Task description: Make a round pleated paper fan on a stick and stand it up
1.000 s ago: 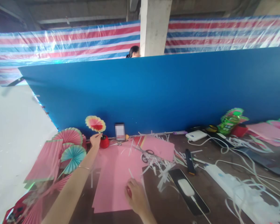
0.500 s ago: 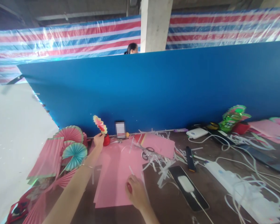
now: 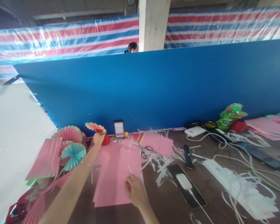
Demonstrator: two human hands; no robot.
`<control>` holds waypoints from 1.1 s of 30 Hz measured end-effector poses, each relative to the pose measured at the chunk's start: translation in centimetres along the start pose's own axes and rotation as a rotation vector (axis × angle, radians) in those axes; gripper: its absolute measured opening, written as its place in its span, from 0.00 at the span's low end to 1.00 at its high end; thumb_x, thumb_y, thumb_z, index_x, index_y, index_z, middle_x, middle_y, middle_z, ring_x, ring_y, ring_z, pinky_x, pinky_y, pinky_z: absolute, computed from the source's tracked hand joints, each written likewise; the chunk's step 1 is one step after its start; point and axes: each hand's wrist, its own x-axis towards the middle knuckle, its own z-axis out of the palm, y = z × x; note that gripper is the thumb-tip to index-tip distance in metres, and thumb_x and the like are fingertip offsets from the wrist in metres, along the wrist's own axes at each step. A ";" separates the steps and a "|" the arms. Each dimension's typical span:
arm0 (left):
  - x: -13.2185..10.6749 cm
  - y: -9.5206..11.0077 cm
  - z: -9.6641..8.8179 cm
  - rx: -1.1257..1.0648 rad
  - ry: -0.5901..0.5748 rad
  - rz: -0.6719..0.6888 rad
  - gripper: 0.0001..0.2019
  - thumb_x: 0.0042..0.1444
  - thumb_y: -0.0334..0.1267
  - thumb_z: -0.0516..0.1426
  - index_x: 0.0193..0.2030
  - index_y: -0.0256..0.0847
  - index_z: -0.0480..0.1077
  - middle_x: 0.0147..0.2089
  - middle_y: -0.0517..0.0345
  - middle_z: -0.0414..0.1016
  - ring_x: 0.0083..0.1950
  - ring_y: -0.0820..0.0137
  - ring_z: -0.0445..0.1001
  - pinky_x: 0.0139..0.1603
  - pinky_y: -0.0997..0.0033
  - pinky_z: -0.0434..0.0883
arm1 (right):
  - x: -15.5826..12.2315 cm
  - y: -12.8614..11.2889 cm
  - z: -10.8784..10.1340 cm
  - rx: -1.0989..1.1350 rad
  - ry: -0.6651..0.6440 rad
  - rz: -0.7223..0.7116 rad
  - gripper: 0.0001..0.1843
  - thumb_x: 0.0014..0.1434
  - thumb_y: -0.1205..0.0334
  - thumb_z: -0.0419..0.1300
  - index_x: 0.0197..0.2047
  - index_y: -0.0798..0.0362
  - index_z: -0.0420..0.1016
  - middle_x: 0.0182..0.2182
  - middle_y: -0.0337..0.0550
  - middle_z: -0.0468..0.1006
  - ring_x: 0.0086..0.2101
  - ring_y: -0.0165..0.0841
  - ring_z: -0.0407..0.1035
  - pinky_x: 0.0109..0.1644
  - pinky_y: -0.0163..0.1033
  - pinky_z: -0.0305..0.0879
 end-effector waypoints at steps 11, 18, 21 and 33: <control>-0.2 0.0 -0.1 0.102 0.096 0.175 0.17 0.57 0.37 0.47 0.44 0.30 0.71 0.43 0.37 0.74 0.45 0.56 0.73 0.42 0.65 0.69 | 0.0 0.0 -0.1 0.014 0.023 0.000 0.08 0.59 0.69 0.49 0.29 0.52 0.65 0.30 0.40 0.69 0.34 0.32 0.65 0.39 0.37 0.59; -0.8 0.6 -0.1 0.194 0.099 0.255 0.17 0.57 0.39 0.48 0.46 0.27 0.68 0.46 0.35 0.70 0.48 0.55 0.71 0.45 0.61 0.68 | 0.0 -0.1 -0.2 0.013 0.009 -0.006 0.09 0.58 0.68 0.48 0.28 0.52 0.64 0.30 0.41 0.69 0.33 0.32 0.65 0.39 0.37 0.58; -1.2 0.6 -0.3 0.261 0.083 0.293 0.18 0.58 0.39 0.46 0.47 0.26 0.67 0.48 0.34 0.68 0.50 0.53 0.70 0.47 0.59 0.66 | 0.0 0.0 -0.1 0.020 0.014 -0.001 0.09 0.59 0.69 0.49 0.28 0.52 0.64 0.29 0.40 0.69 0.33 0.32 0.65 0.39 0.36 0.58; 0.4 1.3 -0.1 0.263 -0.130 0.238 0.17 0.54 0.38 0.50 0.42 0.27 0.72 0.42 0.27 0.72 0.44 0.49 0.74 0.41 0.57 0.68 | 0.0 0.2 0.0 0.047 0.028 0.002 0.08 0.58 0.70 0.49 0.28 0.52 0.65 0.29 0.40 0.69 0.34 0.31 0.64 0.39 0.36 0.58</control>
